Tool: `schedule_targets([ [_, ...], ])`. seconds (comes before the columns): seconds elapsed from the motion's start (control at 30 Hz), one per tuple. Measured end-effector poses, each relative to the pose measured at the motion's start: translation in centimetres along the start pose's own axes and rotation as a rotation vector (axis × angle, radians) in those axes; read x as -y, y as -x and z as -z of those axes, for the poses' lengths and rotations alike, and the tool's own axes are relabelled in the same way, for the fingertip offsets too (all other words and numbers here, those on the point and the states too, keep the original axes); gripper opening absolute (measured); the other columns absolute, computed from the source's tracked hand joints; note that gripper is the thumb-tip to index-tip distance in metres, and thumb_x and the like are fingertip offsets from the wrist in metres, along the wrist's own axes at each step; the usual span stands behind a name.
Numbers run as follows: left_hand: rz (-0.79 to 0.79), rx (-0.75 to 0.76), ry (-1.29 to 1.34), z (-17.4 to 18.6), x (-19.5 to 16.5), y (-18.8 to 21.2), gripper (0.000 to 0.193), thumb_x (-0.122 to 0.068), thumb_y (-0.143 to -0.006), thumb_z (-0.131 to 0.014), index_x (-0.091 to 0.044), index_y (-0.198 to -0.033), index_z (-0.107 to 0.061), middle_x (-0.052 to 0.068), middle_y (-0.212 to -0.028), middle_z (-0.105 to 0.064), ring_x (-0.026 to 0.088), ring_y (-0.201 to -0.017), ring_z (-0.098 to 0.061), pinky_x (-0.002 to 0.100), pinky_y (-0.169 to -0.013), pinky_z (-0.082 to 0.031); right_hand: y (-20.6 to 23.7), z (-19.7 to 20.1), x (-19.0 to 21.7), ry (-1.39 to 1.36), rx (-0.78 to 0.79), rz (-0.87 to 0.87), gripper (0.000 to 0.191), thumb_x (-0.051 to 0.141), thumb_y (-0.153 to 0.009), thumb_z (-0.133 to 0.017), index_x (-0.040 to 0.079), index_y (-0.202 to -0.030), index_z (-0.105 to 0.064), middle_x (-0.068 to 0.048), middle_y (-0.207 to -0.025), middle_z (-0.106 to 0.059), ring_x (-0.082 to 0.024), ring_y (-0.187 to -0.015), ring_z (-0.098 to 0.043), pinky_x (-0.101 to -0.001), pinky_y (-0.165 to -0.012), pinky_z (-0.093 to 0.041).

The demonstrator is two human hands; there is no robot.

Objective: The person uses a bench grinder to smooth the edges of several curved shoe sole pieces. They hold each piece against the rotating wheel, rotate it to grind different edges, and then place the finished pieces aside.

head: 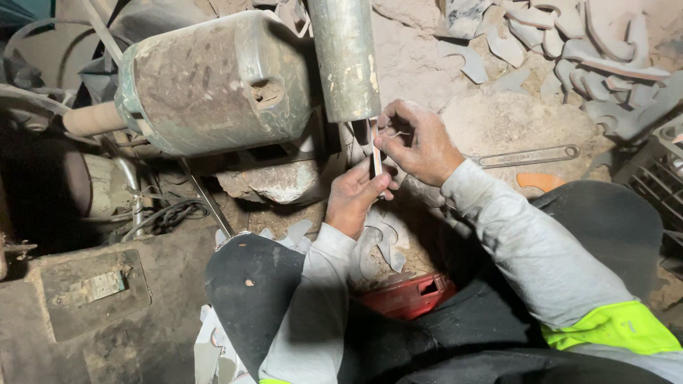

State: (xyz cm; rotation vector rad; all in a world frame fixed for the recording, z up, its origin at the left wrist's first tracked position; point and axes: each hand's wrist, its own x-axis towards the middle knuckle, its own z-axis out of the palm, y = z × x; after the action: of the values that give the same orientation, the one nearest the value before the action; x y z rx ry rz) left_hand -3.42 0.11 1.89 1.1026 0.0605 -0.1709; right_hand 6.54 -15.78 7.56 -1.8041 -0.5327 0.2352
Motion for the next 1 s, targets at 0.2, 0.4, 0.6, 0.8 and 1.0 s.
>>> schedule_targets([
  [0.2, 0.108, -0.031, 0.118, 0.4, 2.9, 1.4, 0.045, -0.017, -0.098, -0.07, 0.007, -0.134, -0.06, 0.009, -0.114, -0.068, 0.018, -0.096, -0.068, 0.03, -0.079, -0.055, 1.1, -0.5, -1.9, 0.164, 0.032, 0.069, 0.02, 0.01, -0.089, -0.074, 0.002, -0.103, -0.063, -0.006, -0.092, -0.066, -0.014, -0.084, -0.063, -0.0313, -0.078, -0.054],
  [0.4, 0.145, -0.221, -0.119, -0.1, 5.6, 2.3, 0.053, -0.009, -0.089, -0.073, 0.002, -0.138, -0.056, 0.01, -0.109, -0.07, 0.019, -0.094, -0.069, 0.034, -0.081, -0.058, 0.2, 0.6, -3.0, 0.265, 0.3, -0.075, 0.027, 0.019, -0.084, -0.078, 0.003, -0.102, -0.066, -0.006, -0.082, -0.069, -0.017, -0.076, -0.062, -0.0331, -0.076, -0.053],
  [0.6, -0.064, -0.175, -0.151, -1.0, 3.1, 0.8, 0.056, -0.005, -0.092, -0.073, 0.005, -0.144, -0.054, 0.007, -0.111, -0.07, 0.014, -0.097, -0.066, 0.028, -0.084, -0.055, 0.2, 1.9, -0.9, 0.171, 0.144, -0.047, 0.023, 0.017, -0.087, -0.074, 0.005, -0.105, -0.066, -0.003, -0.084, -0.069, -0.012, -0.078, -0.061, -0.031, -0.074, -0.052],
  [0.8, -0.034, -0.017, -0.014, -0.4, -0.1, 0.1, 0.048, -0.013, -0.099, -0.07, 0.006, -0.141, -0.057, 0.01, -0.106, -0.069, 0.016, -0.093, -0.067, 0.028, -0.078, -0.056, 0.0, 0.7, 1.0, 0.104, -0.029, 0.069, 0.017, 0.014, -0.093, -0.072, 0.003, -0.102, -0.062, -0.004, -0.09, -0.065, -0.011, -0.084, -0.06, -0.0294, -0.075, -0.052],
  [1.0, 0.061, -0.04, 0.112, -0.2, 2.8, 1.3, 0.042, -0.015, -0.097, -0.07, 0.005, -0.133, -0.061, 0.008, -0.11, -0.069, 0.017, -0.094, -0.067, 0.029, -0.077, -0.054, 0.7, -0.1, -1.0, 0.185, 0.026, 0.09, 0.015, 0.011, -0.091, -0.072, 0.002, -0.098, -0.063, -0.008, -0.091, -0.068, -0.016, -0.085, -0.065, -0.0321, -0.079, -0.054],
])
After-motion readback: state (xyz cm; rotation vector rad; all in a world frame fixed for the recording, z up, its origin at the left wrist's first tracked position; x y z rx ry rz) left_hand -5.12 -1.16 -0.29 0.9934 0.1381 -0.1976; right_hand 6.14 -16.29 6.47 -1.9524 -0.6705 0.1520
